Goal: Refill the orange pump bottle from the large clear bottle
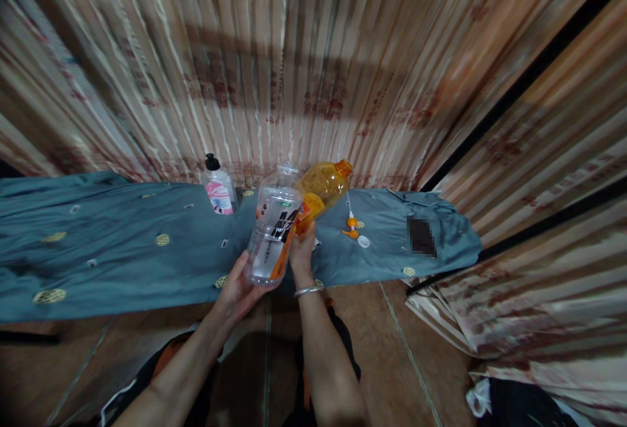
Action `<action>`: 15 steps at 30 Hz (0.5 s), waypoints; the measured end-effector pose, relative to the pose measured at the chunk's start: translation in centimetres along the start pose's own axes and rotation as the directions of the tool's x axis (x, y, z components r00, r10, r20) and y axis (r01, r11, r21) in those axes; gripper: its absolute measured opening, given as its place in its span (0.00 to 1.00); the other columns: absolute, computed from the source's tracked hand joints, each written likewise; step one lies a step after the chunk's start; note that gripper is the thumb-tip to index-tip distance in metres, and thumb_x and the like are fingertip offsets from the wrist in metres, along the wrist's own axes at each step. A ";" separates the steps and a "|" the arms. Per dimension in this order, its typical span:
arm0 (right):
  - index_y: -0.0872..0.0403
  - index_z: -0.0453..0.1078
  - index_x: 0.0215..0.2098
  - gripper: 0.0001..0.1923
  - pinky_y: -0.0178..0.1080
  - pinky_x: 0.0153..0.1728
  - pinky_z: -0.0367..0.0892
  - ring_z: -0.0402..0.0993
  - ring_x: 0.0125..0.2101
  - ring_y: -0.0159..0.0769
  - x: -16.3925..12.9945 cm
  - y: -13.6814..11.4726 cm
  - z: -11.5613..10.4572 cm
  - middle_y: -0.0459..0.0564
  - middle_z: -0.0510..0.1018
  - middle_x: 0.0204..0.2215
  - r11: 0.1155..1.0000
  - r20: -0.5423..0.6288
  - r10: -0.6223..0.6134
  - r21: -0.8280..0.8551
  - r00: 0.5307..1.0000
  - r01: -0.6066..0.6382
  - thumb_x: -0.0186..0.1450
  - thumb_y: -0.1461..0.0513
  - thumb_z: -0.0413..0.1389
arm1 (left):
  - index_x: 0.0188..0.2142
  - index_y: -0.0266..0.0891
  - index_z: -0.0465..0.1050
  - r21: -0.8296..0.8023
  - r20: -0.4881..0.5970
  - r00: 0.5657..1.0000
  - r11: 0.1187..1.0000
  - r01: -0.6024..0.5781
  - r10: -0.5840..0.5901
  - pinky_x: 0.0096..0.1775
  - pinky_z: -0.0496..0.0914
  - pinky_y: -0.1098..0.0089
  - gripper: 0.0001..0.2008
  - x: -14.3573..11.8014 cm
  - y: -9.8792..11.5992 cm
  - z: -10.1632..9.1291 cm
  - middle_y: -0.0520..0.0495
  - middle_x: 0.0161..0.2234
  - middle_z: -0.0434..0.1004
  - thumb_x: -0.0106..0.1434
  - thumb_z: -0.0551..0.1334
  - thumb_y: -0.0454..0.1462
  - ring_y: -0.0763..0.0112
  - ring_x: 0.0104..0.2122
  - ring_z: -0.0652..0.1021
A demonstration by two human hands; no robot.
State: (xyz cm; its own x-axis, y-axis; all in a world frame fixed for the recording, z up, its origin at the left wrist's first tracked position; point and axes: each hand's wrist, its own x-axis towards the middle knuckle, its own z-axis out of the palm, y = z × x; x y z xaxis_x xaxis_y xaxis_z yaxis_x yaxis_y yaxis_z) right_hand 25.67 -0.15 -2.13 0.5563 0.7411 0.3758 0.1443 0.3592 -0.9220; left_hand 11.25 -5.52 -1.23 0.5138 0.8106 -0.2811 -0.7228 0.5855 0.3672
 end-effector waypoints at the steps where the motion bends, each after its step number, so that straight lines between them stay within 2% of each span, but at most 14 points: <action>1: 0.51 0.66 0.41 0.17 0.44 0.44 0.73 0.77 0.39 0.41 0.0 -0.2 0.1 0.51 0.80 0.39 1.000 -0.004 0.004 0.012 1.000 -0.004 0.59 0.52 0.58 | 0.48 0.41 0.75 0.005 -0.008 1.000 1.000 -0.003 0.003 0.47 0.77 0.52 0.12 -0.2 0.1 0.3 0.44 0.39 0.86 0.70 0.58 0.41 0.59 0.38 0.84; 4: 0.51 0.65 0.41 0.18 0.44 0.43 0.73 0.77 0.39 0.41 -0.1 -0.5 0.3 0.50 0.80 0.39 0.999 -0.012 0.020 0.035 1.000 -0.020 0.57 0.53 0.60 | 0.49 0.41 0.75 0.016 -0.033 0.999 1.000 -0.020 0.020 0.45 0.77 0.51 0.14 -0.7 0.3 1.2 0.43 0.42 0.85 0.71 0.55 0.43 0.58 0.41 0.83; 7: 0.51 0.65 0.42 0.18 0.43 0.45 0.73 0.77 0.41 0.41 -0.3 -0.9 0.6 0.51 0.81 0.41 0.999 -0.010 0.032 0.045 0.999 -0.031 0.57 0.53 0.60 | 0.47 0.40 0.75 0.025 -0.063 0.997 0.999 -0.031 0.032 0.40 0.79 0.52 0.15 -1.0 0.6 1.6 0.42 0.39 0.85 0.72 0.54 0.43 0.58 0.37 0.83; 11: 0.52 0.66 0.43 0.18 0.43 0.45 0.73 0.77 0.41 0.40 -0.5 -1.5 1.1 0.52 0.81 0.41 0.998 0.009 0.053 0.029 0.999 -0.053 0.57 0.54 0.61 | 0.46 0.38 0.75 0.045 -0.098 0.993 0.997 -0.056 0.060 0.32 0.79 0.57 0.15 -1.0 1.2 1.2 0.41 0.36 0.84 0.70 0.56 0.45 0.58 0.31 0.82; 15: 0.53 0.67 0.44 0.21 0.44 0.44 0.74 0.78 0.40 0.41 -0.3 -1.2 0.8 0.52 0.82 0.40 0.998 0.055 0.053 -0.030 0.997 -0.051 0.56 0.53 0.64 | 0.44 0.39 0.77 0.052 -0.117 0.988 0.994 -0.099 0.105 0.23 0.73 0.65 0.16 -1.4 2.2 0.9 0.41 0.36 0.83 0.68 0.57 0.47 0.59 0.29 0.81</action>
State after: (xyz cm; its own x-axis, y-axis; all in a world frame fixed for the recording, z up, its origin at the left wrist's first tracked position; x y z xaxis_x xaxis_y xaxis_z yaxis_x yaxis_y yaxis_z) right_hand 24.68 -0.39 -1.03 0.5175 0.7890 0.3311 0.1404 0.3034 -0.9425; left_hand 9.37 -5.37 0.81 0.3774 0.8601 -0.3431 -0.7450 0.5021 0.4391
